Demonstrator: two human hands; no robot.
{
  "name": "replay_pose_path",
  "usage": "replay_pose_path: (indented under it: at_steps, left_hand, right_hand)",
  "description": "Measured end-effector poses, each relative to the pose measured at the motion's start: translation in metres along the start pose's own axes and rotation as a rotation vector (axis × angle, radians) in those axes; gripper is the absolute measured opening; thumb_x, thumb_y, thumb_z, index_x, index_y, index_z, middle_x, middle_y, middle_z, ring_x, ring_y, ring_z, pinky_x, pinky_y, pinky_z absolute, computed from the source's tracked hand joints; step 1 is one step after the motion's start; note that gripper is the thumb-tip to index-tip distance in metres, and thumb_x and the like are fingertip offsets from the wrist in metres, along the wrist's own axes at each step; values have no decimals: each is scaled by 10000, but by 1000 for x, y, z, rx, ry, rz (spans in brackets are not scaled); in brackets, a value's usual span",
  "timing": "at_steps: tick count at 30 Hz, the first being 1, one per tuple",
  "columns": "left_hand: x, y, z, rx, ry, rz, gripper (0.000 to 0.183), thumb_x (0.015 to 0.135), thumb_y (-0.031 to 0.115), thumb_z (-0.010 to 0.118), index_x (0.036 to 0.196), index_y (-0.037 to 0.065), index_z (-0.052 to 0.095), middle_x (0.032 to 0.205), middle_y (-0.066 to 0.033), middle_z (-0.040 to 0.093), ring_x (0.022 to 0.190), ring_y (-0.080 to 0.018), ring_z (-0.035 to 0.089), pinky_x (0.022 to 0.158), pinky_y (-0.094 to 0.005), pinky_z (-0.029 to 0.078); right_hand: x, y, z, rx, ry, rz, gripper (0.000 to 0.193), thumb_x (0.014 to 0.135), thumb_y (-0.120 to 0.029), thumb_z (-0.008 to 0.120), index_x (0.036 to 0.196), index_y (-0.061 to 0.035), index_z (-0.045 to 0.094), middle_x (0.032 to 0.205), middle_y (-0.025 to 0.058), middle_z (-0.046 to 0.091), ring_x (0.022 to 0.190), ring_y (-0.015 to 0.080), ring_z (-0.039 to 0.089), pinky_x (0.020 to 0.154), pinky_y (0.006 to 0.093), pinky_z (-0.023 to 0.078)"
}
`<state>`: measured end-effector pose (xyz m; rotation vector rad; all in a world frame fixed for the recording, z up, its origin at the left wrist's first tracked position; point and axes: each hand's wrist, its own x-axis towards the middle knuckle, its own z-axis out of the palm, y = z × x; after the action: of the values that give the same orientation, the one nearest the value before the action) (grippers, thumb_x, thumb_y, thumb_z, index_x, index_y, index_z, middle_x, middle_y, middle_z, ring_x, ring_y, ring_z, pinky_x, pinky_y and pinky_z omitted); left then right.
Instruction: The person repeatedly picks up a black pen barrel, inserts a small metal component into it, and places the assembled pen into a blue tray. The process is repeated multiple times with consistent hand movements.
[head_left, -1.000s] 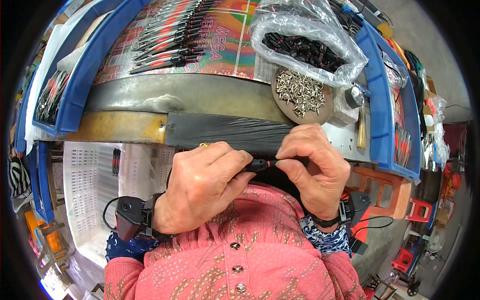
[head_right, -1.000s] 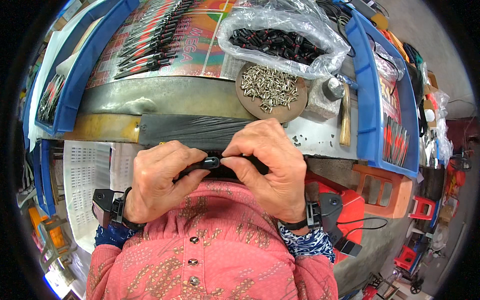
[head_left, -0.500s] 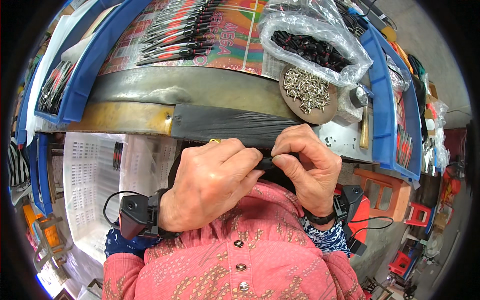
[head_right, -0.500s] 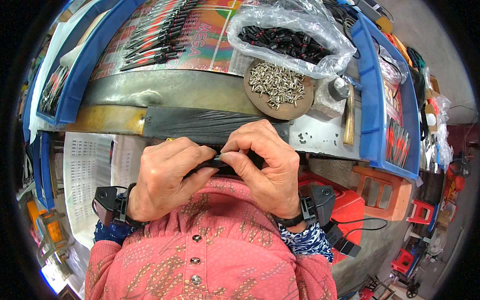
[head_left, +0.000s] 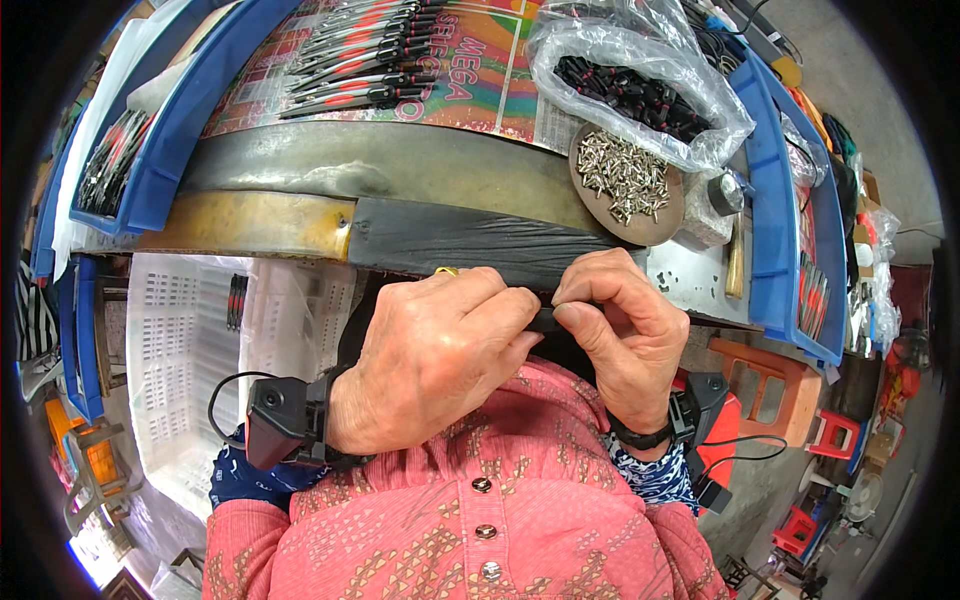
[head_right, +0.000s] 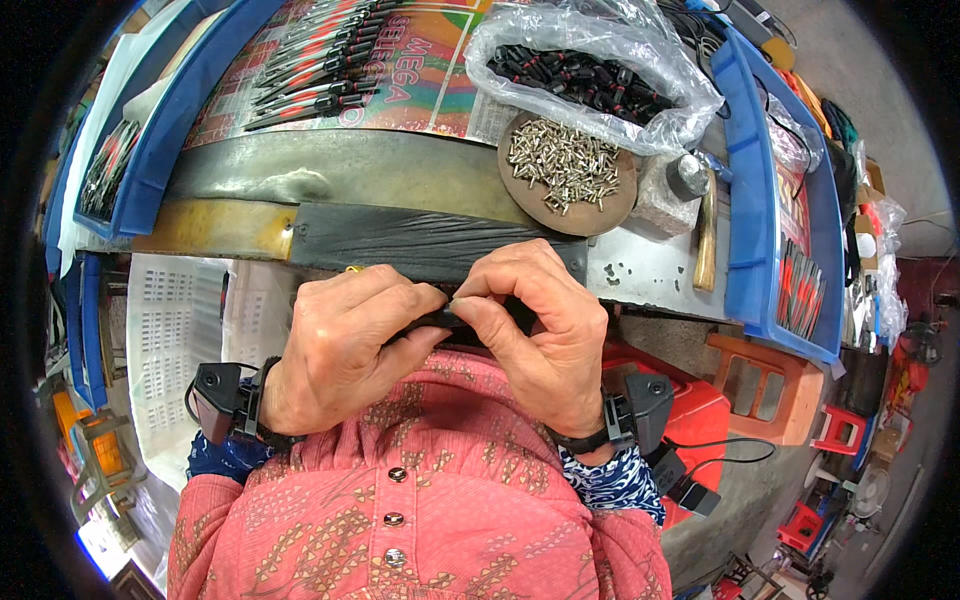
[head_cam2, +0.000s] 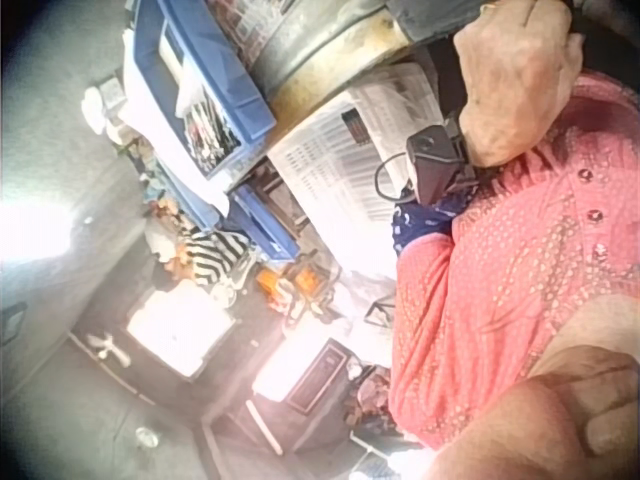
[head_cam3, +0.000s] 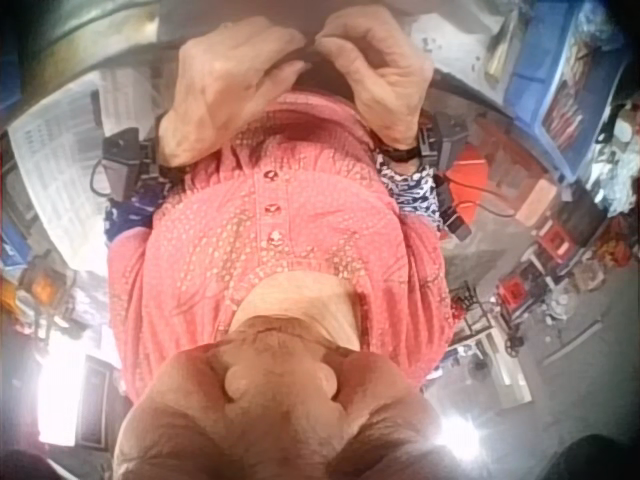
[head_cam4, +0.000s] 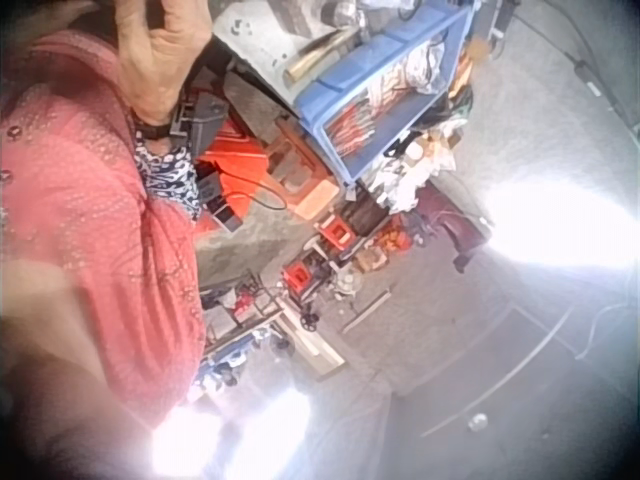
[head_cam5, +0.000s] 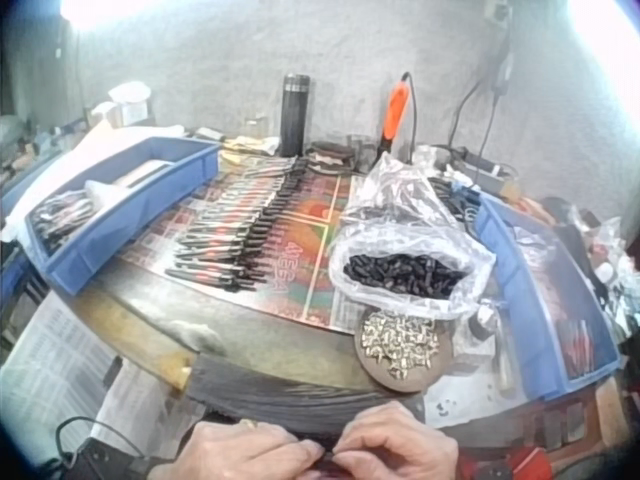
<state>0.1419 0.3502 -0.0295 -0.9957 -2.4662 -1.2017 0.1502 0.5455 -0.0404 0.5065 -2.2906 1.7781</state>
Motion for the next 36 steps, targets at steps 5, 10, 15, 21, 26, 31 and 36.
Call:
replay_pose_path:
  at_steps: [5,10,15,21,26,31,36]
  left_hand:
    - [-1,-1,1,20,-3,8,273,677,19,772,929,12,668,756,-108,611,631,-291,610,554,-375,487]
    - [-3,-3,2,43,8,20,287,662,5,765,933,7,669,758,-109,619,630,-289,623,555,-367,495]
    - [-2,-7,7,109,93,112,270,681,72,751,917,31,625,719,-68,529,613,-248,593,549,-359,493]
    - [-1,-9,5,114,118,137,277,681,62,740,935,23,638,726,-65,538,612,-241,595,548,-350,497]
    - [2,-9,4,140,134,159,287,682,62,738,951,16,648,732,-67,548,617,-239,601,545,-352,501]
    - [1,-8,2,147,101,120,291,673,48,748,947,14,655,746,-75,586,621,-241,613,542,-352,501]
    - [-1,-5,2,163,45,77,301,651,18,776,935,8,677,774,-89,656,636,-243,642,548,-346,502]
  right_hand:
    - [2,-1,2,-187,0,-148,134,770,8,752,871,1,664,844,97,652,810,260,610,731,346,483]
    - [-1,-8,5,-298,-3,-228,125,770,47,725,869,33,649,842,127,656,784,240,625,710,323,503]
    - [-2,-9,3,-257,-42,-168,125,795,53,711,904,30,654,872,128,660,780,223,640,693,315,524]
    - [-7,-10,10,122,25,205,177,867,50,674,1033,29,617,923,70,644,768,105,629,617,232,527]
    - [-7,-10,4,436,-32,396,207,929,16,635,1128,50,588,979,78,639,733,81,630,574,210,535]
    - [-7,-5,2,558,-75,490,237,945,-17,634,1161,64,581,946,83,651,716,94,642,566,217,541]
    - [-6,-4,-2,637,-108,532,192,956,-51,631,1114,55,601,860,81,659,663,94,638,540,212,529]
